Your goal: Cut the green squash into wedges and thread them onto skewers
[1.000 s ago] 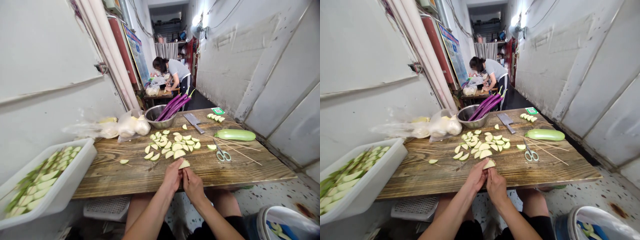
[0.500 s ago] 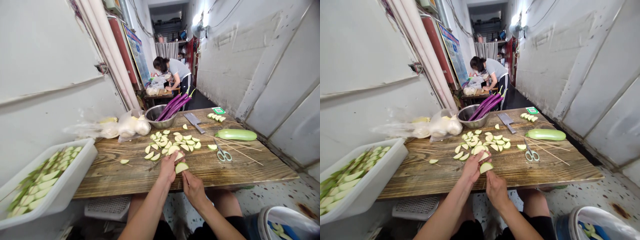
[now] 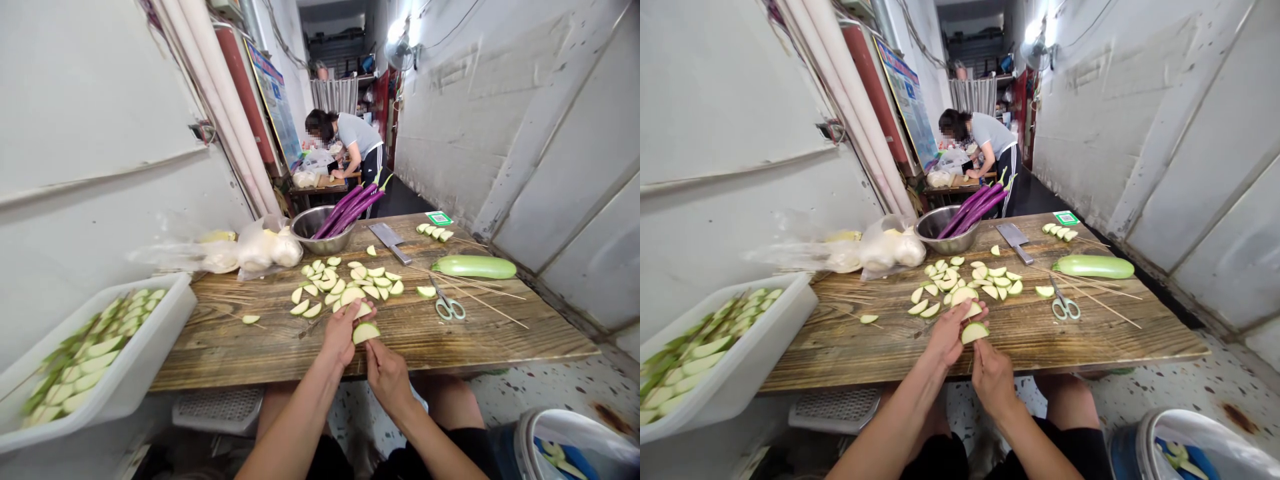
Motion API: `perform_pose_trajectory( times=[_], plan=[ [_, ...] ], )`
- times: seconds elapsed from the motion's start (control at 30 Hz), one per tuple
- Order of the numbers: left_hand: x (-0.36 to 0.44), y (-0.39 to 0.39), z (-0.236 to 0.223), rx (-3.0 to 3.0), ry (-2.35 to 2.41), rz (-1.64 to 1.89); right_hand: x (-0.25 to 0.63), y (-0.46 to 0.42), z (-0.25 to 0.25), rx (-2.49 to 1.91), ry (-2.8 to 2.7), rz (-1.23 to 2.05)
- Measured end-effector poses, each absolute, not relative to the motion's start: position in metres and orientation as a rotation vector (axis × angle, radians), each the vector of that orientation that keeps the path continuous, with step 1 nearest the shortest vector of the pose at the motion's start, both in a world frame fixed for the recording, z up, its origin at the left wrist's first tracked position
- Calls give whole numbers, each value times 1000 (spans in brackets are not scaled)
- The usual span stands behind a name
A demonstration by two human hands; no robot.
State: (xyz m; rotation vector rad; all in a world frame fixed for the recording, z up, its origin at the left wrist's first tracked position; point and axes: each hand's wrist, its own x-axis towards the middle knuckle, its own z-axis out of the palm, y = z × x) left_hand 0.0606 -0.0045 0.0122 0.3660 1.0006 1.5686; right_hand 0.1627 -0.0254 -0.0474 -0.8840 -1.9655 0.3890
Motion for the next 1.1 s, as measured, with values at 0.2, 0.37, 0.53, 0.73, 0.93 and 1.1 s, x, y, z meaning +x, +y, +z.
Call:
perform_pose_trajectory(
  times=[0.2,0.37,0.53,0.73,0.93,1.1],
  plan=[
    [63,-9,8,396,977,1539,163,-21,-45,-887,-1975,391],
    [53,-6,14,330,1004,1544,171,-19,-45,-846,-2013,337],
    [40,2,21,389,1014,1674,175,-23,-47,-791,-2065,379],
    [48,3,17,383,1028,1698,175,-28,-50,-828,-2047,447],
    [60,2,7,432,1028,1657,181,-20,-52,-833,-2020,401],
    [11,-10,-7,975,1639,1671,195,0,-57,-857,-2032,306]
  ],
)
